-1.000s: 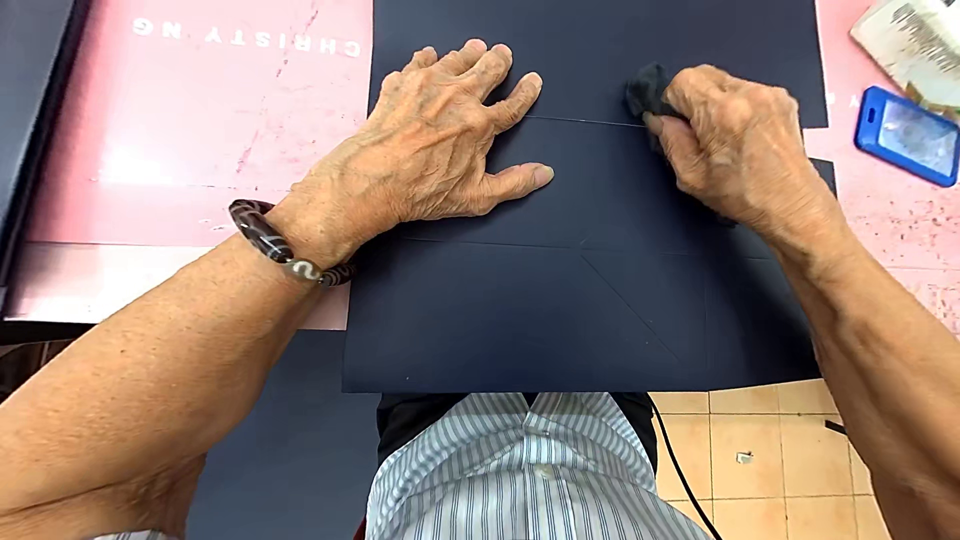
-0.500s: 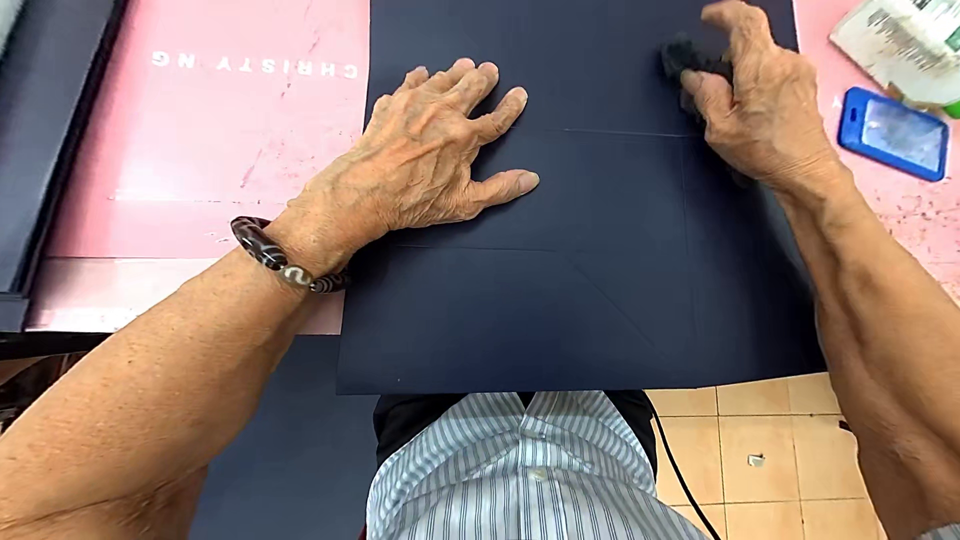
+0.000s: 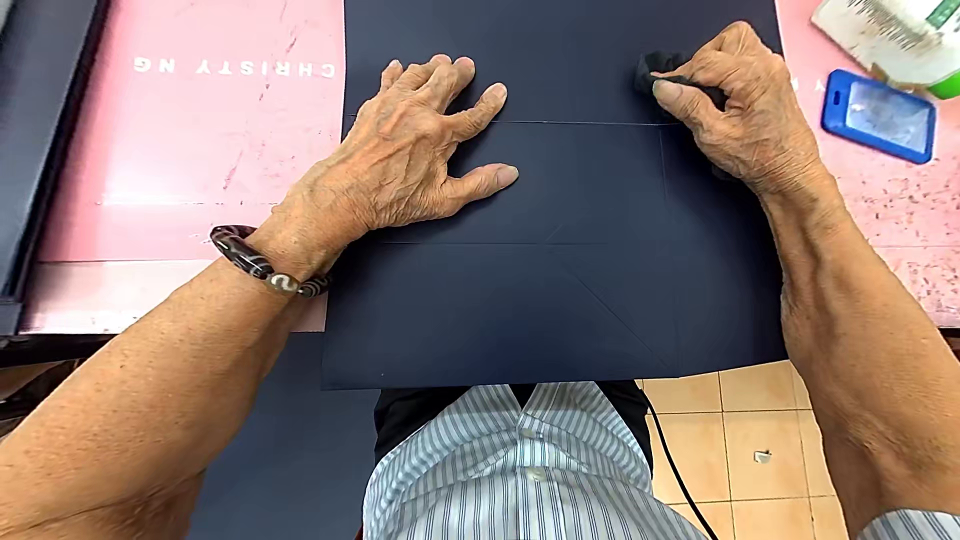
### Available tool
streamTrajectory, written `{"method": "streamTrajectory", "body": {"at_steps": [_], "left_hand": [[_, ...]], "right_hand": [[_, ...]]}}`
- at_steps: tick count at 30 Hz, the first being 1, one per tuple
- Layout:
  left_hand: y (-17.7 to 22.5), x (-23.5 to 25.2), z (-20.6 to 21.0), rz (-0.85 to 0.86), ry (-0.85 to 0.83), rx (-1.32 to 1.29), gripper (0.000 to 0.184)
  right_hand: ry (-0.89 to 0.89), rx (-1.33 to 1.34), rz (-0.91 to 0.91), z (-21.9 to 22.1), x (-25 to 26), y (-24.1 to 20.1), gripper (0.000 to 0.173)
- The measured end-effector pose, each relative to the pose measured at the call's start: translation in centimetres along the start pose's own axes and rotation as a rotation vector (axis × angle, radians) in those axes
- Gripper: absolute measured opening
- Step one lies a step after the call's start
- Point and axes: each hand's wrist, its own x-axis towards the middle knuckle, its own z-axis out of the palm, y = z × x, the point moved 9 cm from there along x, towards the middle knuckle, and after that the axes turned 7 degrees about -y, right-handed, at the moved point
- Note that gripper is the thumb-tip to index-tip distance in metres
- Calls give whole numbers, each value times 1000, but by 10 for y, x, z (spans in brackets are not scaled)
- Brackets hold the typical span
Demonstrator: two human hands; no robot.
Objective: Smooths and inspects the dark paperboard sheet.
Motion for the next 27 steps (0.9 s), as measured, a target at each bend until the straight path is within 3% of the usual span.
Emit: {"method": "streamTrajectory", "body": {"at_steps": [11,17,27], "left_hand": [[0,-2,-1,-21,-2,-14,87],[1,-2,-1,-19,2,-17,88],[1,-1,-1,-33,1,-16,88]], "right_hand": [[-58,-86,-84,4,-2,-11,36],[27,-98,-54,0,-4,-11,33],[-48,-81,-91,3,-4,-13,39]]}}
